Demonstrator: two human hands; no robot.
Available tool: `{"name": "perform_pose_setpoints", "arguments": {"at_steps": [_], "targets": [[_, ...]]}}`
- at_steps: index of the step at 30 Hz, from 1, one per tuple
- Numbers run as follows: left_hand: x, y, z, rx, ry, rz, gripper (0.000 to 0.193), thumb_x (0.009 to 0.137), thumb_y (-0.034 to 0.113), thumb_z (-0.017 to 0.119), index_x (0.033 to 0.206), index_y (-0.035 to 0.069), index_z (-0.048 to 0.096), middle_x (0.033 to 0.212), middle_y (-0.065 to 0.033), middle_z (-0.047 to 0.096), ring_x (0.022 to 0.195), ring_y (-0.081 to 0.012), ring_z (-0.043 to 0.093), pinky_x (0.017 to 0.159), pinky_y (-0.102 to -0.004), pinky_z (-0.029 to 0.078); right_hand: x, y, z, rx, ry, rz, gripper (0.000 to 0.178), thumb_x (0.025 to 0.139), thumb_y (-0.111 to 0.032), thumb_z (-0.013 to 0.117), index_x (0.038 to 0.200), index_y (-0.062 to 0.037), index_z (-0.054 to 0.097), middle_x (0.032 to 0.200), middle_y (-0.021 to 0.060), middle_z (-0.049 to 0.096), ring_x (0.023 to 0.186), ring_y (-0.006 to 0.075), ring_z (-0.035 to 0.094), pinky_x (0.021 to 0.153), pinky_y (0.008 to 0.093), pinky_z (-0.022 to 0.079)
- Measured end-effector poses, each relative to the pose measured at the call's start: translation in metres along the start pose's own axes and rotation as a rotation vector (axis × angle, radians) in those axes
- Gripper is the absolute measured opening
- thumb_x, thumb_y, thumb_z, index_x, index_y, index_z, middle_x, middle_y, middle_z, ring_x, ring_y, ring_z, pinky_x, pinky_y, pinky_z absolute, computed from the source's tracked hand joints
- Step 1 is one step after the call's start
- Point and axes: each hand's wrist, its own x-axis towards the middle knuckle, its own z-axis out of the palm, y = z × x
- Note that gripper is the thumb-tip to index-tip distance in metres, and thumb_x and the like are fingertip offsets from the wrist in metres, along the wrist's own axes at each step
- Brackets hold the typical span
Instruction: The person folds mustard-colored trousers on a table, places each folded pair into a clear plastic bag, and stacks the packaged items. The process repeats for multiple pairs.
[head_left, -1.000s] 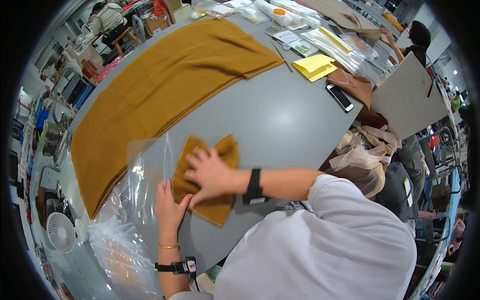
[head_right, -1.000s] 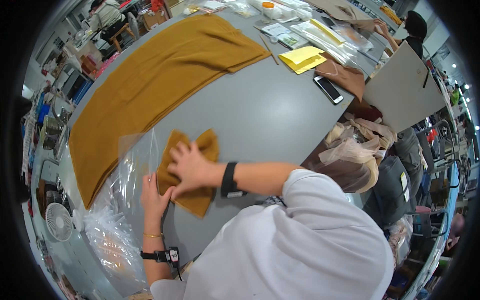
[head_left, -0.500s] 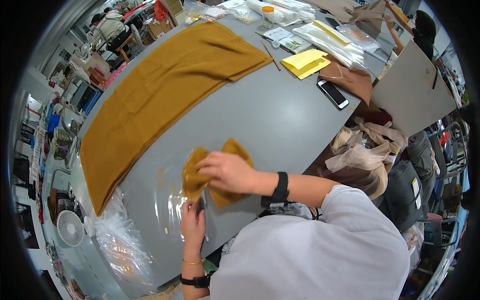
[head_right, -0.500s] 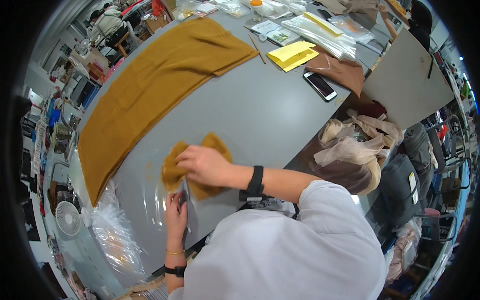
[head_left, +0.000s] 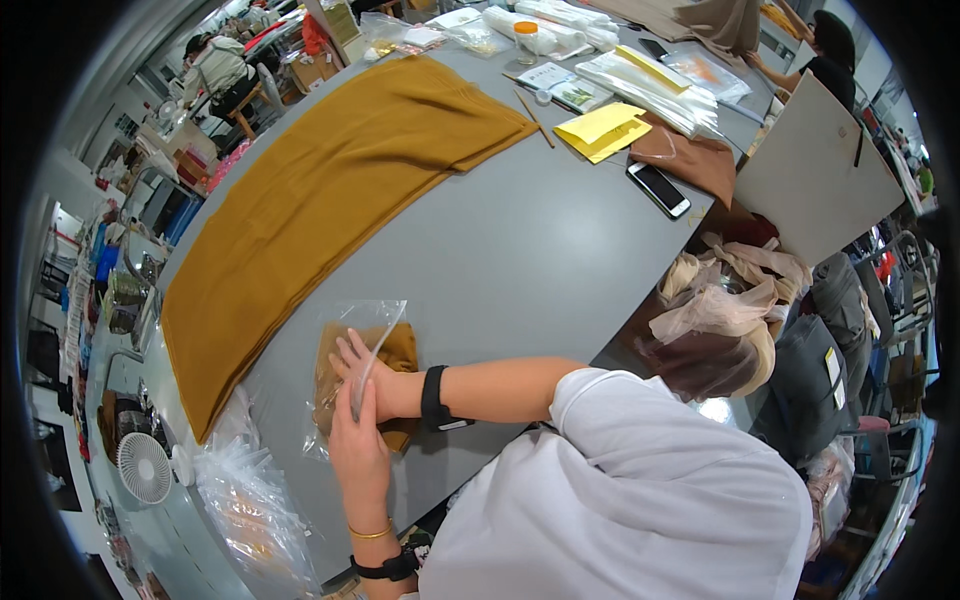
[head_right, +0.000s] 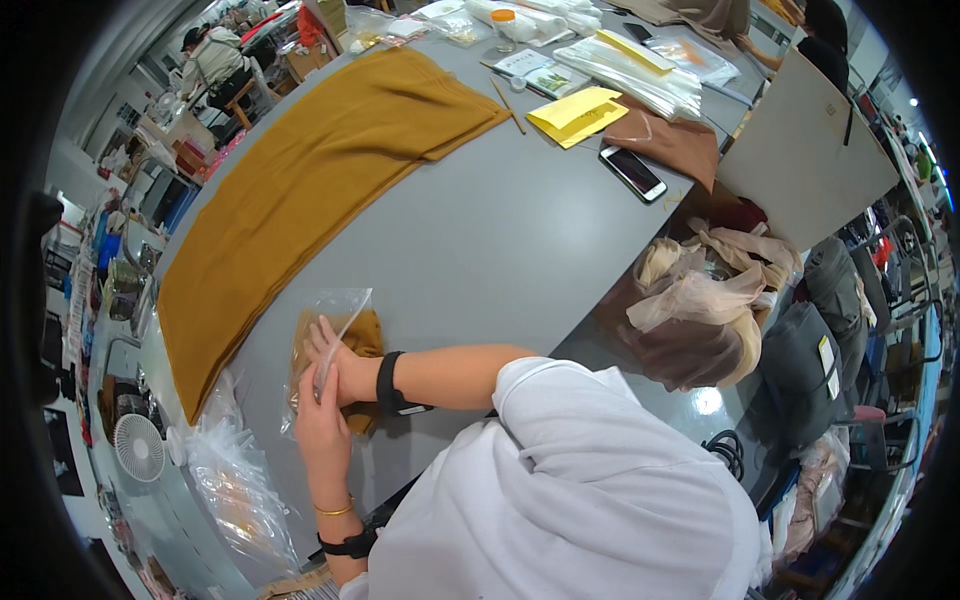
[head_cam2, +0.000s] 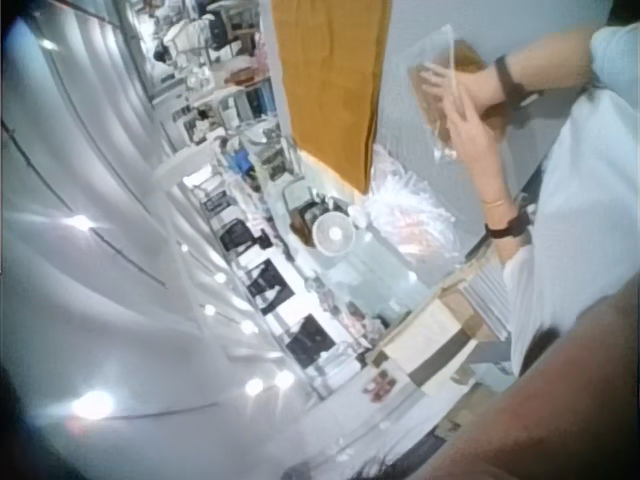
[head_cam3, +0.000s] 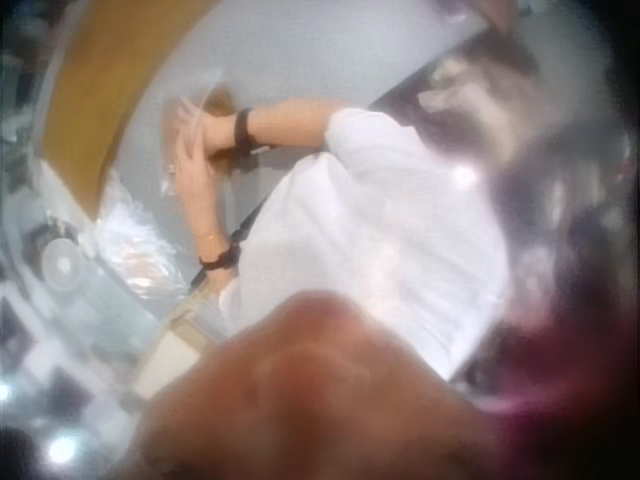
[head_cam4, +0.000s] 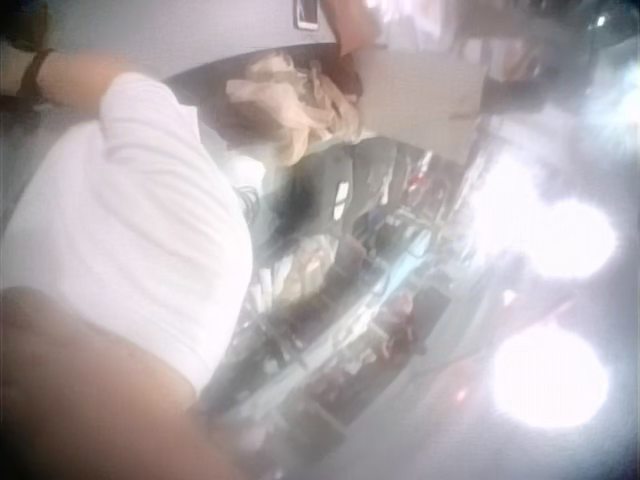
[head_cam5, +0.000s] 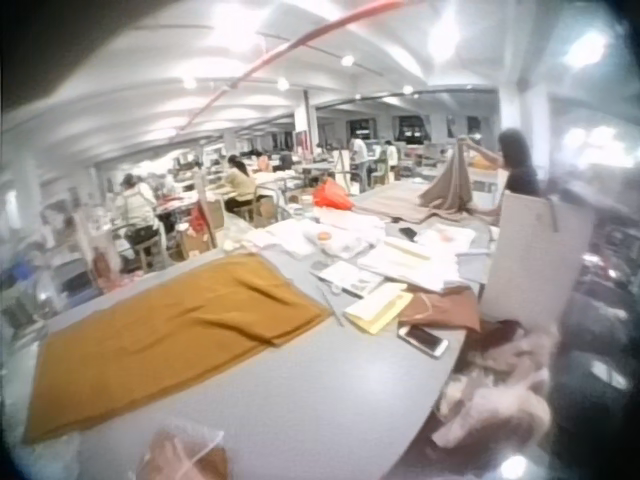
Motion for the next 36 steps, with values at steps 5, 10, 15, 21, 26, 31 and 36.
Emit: {"name": "perform_pose_setpoints", "arguments": {"at_steps": [5,10,15,21,26,31,36], "targets": [[-0.042,-0.005,-0.029,-0.296,0.093,-0.141,0.037,0.097,0.002,0.066,0.134,0.004,0.066,0.134,-0.0199,0.063,0.114,-0.0401,0.065,0.095,-0.0433,0.055,-0.027,0.028,-0.009,0.194,0.059,-0.274,0.071,0.087,-0.050,0.070,0.145,-0.0099,0.061,0.159,0.0243,0.045,0.154,0.0464,0.031,0.127,0.0601,0.021],[-0.072,0.025,0.003,-0.637,-0.343,-0.021,0.040,0.097,0.010,0.070,0.136,0.003,0.065,0.139,-0.0204,0.061,0.121,-0.0374,0.064,0.101,-0.0452,0.053,-0.042,0.054,-0.006,0.072,0.144,-0.411,0.045,0.088,-0.027,0.069,0.132,-0.0151,0.067,0.149,0.0074,0.057,0.145,0.0296,0.047,0.120,0.0492,0.036],[-0.051,0.035,0.072,-0.185,-0.195,0.027,0.078,0.099,0.035,0.070,0.155,-0.008,0.037,0.162,-0.0350,0.028,0.153,-0.0537,0.025,0.125,-0.0549,0.029,-0.025,0.042,0.001,-0.079,0.187,-0.457,0.041,0.091,-0.017,0.063,0.132,-0.0159,0.069,0.148,0.0057,0.062,0.144,0.0263,0.051,0.124,0.0509,0.033],[-0.045,0.024,0.077,-0.246,-0.149,-0.142,0.088,0.096,0.047,0.071,0.157,-0.007,0.035,0.160,-0.0333,0.030,0.152,-0.0539,0.025,0.126,-0.0586,0.023,0.003,0.019,0.015,0.023,-0.098,-0.349,0.049,0.099,-0.027,0.063,0.148,-0.0218,0.060,0.163,0.0111,0.045,0.154,0.0351,0.037,0.126,0.0640,0.022],[-0.063,0.016,0.080,-0.209,-0.239,-0.151,0.082,0.095,0.050,0.070,0.153,-0.002,0.044,0.156,-0.0308,0.038,0.149,-0.0487,0.032,0.126,-0.0560,0.024,0.005,0.009,0.009,0.113,-0.080,-0.352,0.056,0.101,-0.039,0.061,0.156,-0.0273,0.053,0.170,0.0095,0.036,0.160,0.0362,0.026,0.127,0.0666,0.018],[-0.071,0.012,0.075,-0.277,-0.292,-0.137,0.079,0.096,0.050,0.068,0.152,-0.001,0.047,0.155,-0.0287,0.042,0.147,-0.0449,0.037,0.125,-0.0539,0.027,0.004,0.015,0.008,0.155,-0.238,-0.595,0.052,0.106,-0.040,0.051,0.156,-0.0252,0.054,0.171,0.0048,0.036,0.161,0.0325,0.025,0.131,0.0596,0.014],[-0.068,0.012,0.085,-0.242,-0.170,-0.113,0.080,0.098,0.050,0.065,0.154,-0.003,0.042,0.156,-0.0322,0.039,0.150,-0.0495,0.032,0.128,-0.0569,0.022,0.031,0.011,0.021,0.098,-0.268,-0.501,0.050,0.112,-0.037,0.036,0.157,-0.0249,0.051,0.171,0.0029,0.036,0.163,0.0302,0.018,0.132,0.0593,0.008]]}}
